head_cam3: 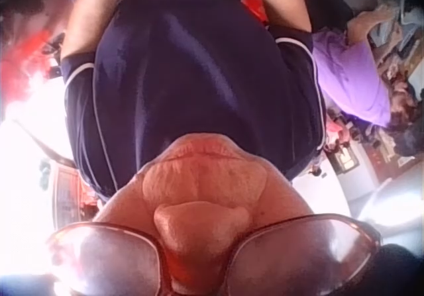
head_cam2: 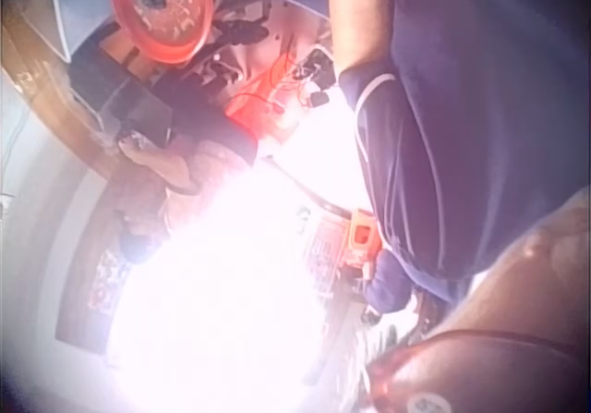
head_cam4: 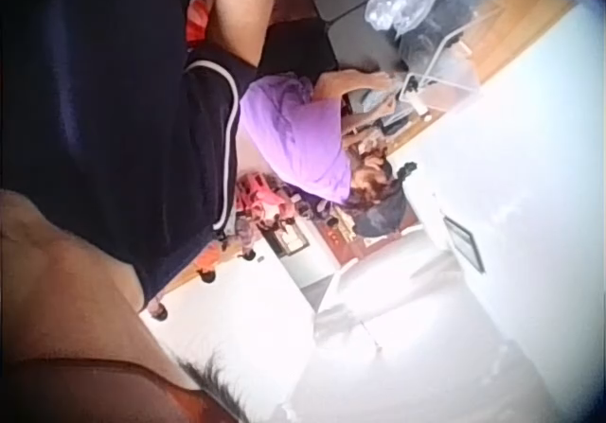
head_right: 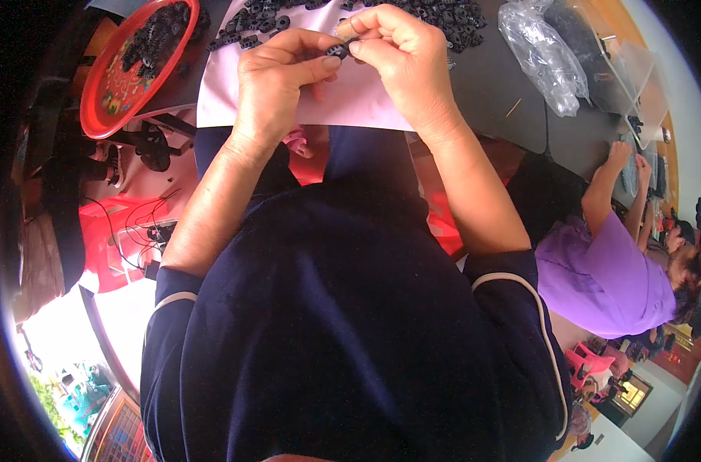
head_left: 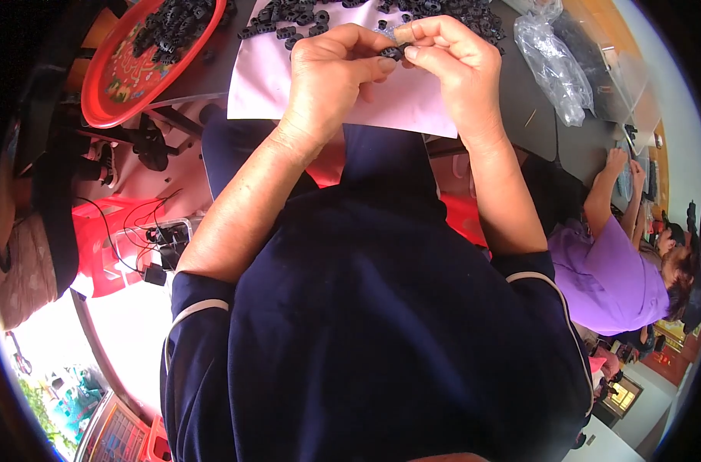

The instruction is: The person assembles small parts by hand, repeatedly picking up small pins and inserting them into black plastic components over the table.

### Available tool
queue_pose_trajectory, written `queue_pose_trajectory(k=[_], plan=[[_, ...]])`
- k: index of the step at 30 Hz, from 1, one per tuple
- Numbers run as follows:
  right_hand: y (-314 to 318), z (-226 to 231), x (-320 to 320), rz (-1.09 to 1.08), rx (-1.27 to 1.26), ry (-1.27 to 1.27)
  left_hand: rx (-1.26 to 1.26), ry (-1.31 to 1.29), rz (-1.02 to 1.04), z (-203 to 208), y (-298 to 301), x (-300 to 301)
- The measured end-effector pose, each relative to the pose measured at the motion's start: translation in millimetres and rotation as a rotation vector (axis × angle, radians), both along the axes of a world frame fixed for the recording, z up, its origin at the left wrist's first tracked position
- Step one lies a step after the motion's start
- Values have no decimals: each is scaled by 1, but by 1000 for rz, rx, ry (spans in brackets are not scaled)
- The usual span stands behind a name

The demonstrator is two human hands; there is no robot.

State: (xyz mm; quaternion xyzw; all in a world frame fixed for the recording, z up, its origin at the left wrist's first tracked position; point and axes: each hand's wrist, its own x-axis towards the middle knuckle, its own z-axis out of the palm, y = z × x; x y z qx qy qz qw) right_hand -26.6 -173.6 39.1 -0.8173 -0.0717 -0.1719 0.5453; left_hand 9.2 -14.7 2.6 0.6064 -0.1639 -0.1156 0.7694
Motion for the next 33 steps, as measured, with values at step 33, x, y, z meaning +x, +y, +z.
queue_pose_trajectory(k=[33], plan=[[-10, -2, 7, 166, 310, 135, -114, 46, 42, -1, -1, 1]])
